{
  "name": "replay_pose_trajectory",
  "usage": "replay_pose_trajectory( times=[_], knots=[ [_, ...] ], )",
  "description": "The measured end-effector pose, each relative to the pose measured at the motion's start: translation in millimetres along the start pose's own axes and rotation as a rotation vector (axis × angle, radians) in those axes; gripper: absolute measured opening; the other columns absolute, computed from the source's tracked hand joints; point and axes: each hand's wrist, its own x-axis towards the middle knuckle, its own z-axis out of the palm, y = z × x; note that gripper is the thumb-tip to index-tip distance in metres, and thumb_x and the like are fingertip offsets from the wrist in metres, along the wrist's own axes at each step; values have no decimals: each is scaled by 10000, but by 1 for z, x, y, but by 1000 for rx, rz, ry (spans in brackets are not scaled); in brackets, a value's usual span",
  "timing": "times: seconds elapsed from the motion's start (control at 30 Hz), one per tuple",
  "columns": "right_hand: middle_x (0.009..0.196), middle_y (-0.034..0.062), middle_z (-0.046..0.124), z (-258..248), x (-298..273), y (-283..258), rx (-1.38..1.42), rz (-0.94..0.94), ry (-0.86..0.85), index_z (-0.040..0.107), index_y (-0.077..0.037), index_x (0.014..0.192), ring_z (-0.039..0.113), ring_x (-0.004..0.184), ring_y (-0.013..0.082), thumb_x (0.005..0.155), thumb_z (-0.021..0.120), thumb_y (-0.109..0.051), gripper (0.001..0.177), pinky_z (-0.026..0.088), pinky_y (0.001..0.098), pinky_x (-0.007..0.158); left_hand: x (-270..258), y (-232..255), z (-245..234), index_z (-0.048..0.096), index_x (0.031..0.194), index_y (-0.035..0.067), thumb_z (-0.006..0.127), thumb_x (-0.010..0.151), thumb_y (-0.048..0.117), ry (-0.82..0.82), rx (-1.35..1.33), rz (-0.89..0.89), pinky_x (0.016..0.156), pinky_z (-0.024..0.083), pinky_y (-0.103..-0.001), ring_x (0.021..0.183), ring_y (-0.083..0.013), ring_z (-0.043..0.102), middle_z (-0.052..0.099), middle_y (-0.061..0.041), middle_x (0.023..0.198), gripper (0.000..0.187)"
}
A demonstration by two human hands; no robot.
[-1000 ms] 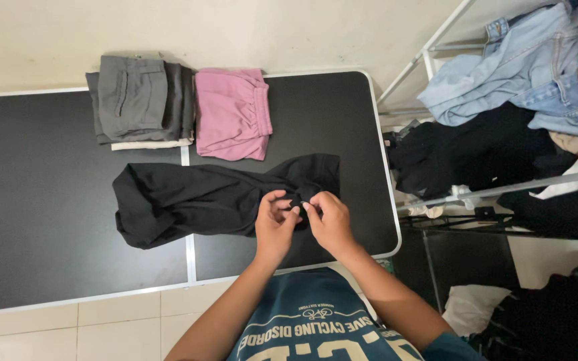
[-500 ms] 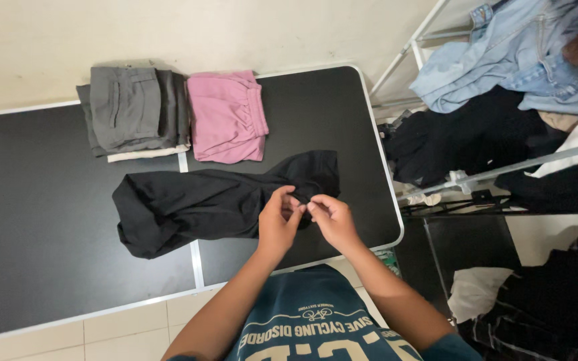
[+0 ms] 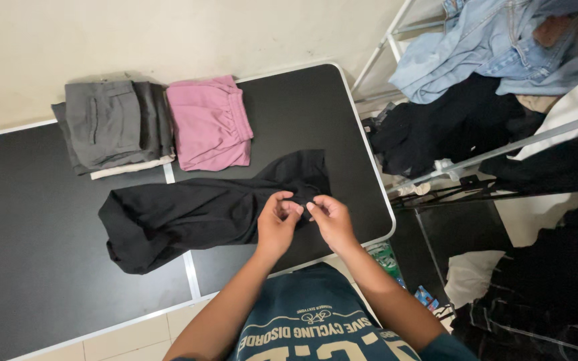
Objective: The person picks up a pair of black trousers from a pile, lays them flat on a table, and folds them into a rectangle before picking up the folded garment.
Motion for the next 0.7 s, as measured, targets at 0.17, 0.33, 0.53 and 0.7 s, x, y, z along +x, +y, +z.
replay_pose_trajectory(
  times=[0.17,0.33,0.53,0.7],
  knots=[
    [883,6,653,-13,4,4,-66,-32,-108,676,8,1019,624,785,62,972,701,-92,114,556,253,680,10,-6,-3,545,1237,41,720,876,-47,-26,-170,-239,781,563,-277,847,-125,665,710,-73,946,411],
    [940,18,611,-19,3,0,-269,-206,-200,613,-8,1114,584,893,68,994,651,-3,126,503,240,771,19,-13,-6,520,1150,82,680,869,-30,34,-482,-688,792,617,-325,861,-191,714,716,-110,997,342],
    [982,14,662,-37,14,15,-57,-30,-395,593,-13,1162,641,913,84,914,649,17,256,525,248,783,12,-34,2,608,1076,19,779,886,6,-89,84,-161,663,563,-274,741,-130,648,629,-78,927,256],
    [920,56,715,-85,42,61,-304,162,-451,694,-8,1069,678,814,140,956,646,-60,133,579,303,690,-5,-52,5,627,1057,47,702,818,5,-154,142,-268,634,559,-266,705,-130,674,669,-65,885,253]
  ],
)
